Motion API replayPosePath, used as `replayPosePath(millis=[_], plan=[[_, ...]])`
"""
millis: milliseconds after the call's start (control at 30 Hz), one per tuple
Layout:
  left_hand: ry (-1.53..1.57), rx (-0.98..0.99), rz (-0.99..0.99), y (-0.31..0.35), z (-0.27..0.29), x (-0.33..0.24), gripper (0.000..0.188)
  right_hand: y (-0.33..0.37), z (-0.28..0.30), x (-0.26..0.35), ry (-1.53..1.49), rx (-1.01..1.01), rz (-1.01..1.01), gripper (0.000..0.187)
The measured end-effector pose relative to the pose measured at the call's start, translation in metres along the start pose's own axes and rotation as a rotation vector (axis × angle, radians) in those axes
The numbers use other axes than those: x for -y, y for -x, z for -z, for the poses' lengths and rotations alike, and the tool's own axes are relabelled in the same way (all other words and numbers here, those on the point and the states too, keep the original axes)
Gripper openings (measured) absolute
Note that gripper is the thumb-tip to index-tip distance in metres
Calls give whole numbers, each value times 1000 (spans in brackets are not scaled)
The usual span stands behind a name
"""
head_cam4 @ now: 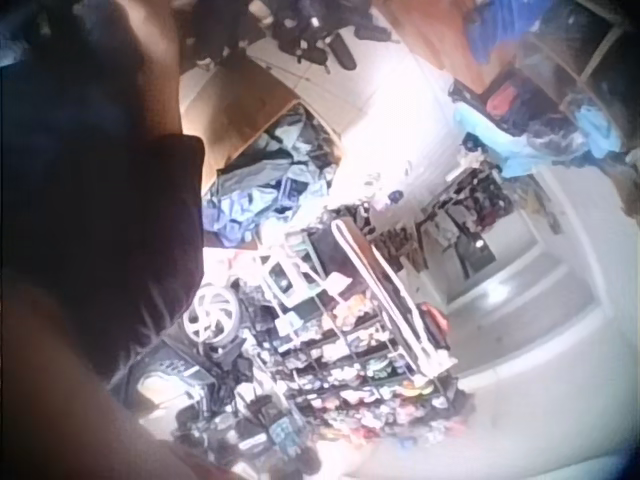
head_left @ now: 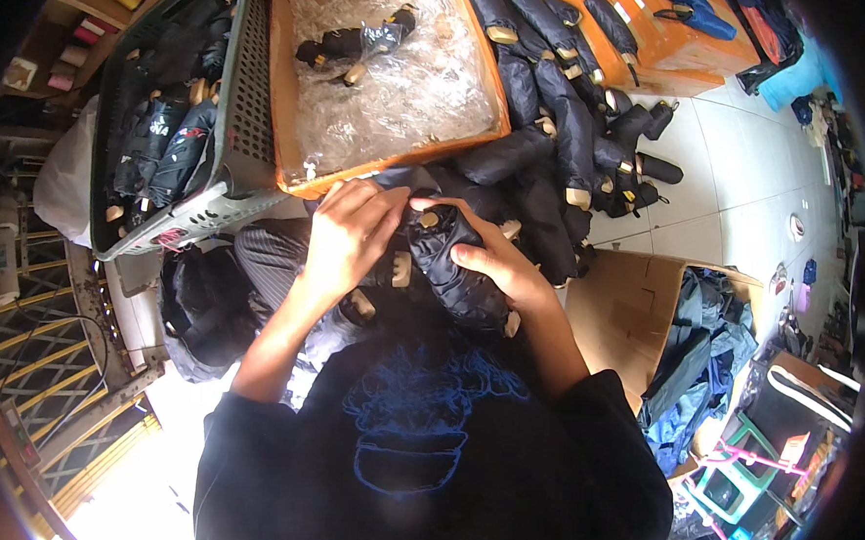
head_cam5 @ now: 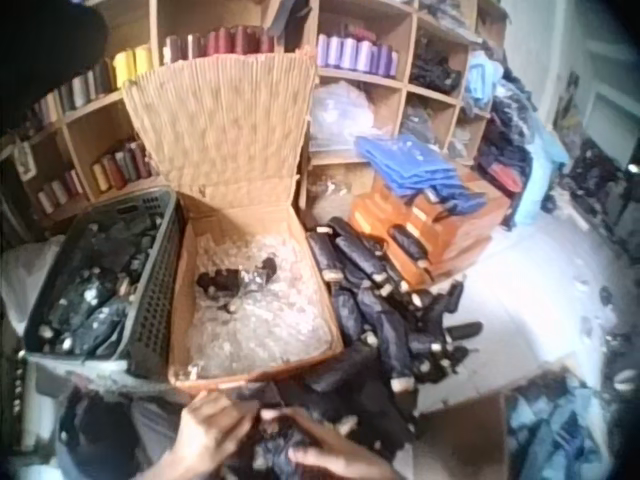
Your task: The person sits on the floor and repeatedly picks up black fabric items, folds them by hand, and places them into a green plastic basket. The person handles the items one at a time, folding and stacking them in the basket.
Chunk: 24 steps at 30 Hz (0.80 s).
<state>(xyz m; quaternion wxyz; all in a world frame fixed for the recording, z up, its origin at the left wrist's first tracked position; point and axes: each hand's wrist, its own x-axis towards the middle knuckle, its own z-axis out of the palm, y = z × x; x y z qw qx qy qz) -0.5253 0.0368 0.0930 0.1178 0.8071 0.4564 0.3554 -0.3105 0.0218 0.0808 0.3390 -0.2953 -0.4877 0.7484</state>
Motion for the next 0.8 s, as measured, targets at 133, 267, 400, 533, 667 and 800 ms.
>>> replayPosePath(millis=[133, 267, 400, 533, 667, 800], plan=[[108, -80, 132, 17, -21, -9, 16, 20, 6, -12, 79, -75, -107, 55], [181, -83, 226, 29, -31, -22, 14, 24, 0, -19, 498, -184, -39, 58], [251, -40, 318, 43, -38, -31, 12, 28, -2, -34, 718, -205, 98, 62], [300, -37, 292, 54, -39, -32, 11, 33, -5, -31, 739, -121, 94, 64], [309, -34, 295, 66, -36, -36, 11, 37, -12, -36, 757, -154, 43, 63], [336, 7, 417, 76, -32, -41, 11, 39, -24, -35, 853, -134, -73, 70]])
